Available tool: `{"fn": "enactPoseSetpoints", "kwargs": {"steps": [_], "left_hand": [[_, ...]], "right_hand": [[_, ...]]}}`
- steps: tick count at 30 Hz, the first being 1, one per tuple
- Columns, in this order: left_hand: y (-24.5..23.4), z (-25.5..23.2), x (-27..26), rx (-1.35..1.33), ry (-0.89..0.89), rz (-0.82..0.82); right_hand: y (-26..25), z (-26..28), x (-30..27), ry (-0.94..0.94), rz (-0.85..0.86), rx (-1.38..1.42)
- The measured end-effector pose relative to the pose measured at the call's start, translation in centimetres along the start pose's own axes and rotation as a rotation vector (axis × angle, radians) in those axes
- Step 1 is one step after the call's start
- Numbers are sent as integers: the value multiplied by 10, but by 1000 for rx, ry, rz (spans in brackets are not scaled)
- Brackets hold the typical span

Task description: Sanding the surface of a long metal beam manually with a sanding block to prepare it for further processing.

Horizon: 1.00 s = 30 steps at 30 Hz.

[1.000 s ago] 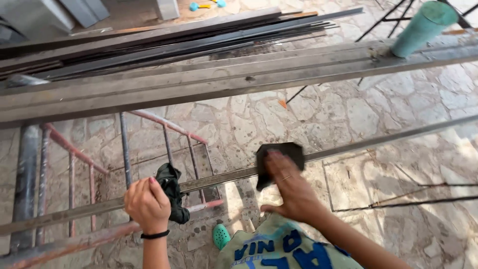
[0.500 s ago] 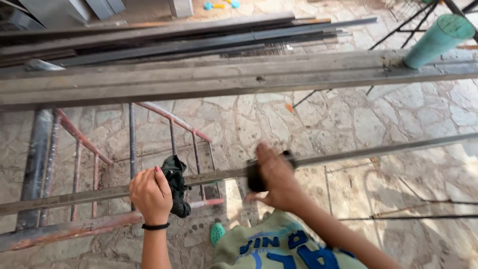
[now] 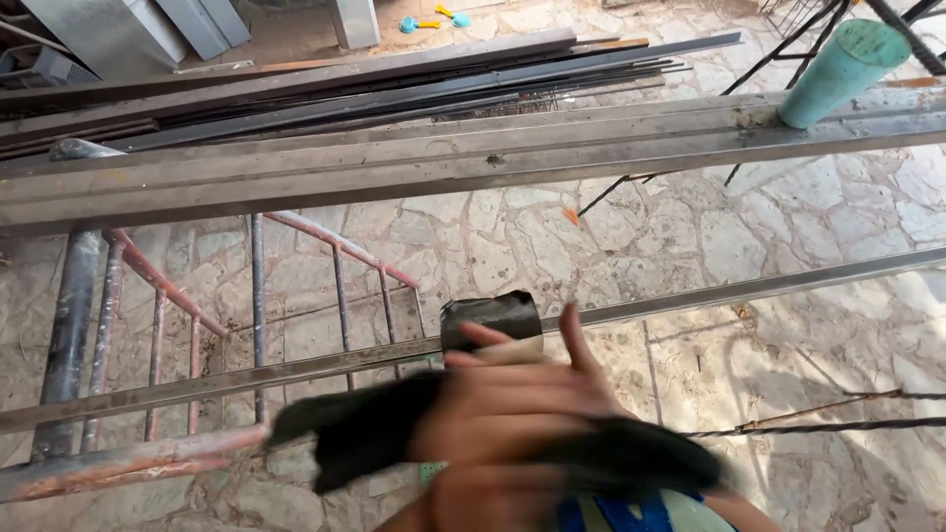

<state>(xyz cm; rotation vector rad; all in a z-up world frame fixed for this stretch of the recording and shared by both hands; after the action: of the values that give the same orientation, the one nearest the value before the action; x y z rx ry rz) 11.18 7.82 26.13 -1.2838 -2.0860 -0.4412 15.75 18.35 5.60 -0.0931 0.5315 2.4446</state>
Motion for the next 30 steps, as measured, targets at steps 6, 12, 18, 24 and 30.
{"fn": "enactPoseSetpoints", "kwargs": {"steps": [6,12,18,24,30], "left_hand": [[92,-5,-3,291,287,94],[68,39,-4,354,89,161],[37,183,-63,1000,-136,198],[18,235,-74,1341,-135,404],[27,220,-73,1220,40,280]], "right_hand": [[-141,-34,-90,-90,-333,-364],[-252,40,-128,-128,-699,-724],[-230,106,-115,-233,-466,-1271],[-213,165,-46,-351,-161,-1109],[-197,128,39,-431,-503,-1928]]}}
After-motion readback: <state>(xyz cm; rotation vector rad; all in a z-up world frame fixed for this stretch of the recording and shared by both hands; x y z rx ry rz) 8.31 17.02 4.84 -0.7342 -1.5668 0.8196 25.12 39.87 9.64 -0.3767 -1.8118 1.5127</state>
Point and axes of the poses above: each hand's wrist, its own x-axis towards the middle knuckle, its own y-axis out of the palm, z = x × y, the point moved 10 cm from there along x, towards the middle knuckle, and after that the axes turned 8 degrees about -z, right-handed, at the moved point
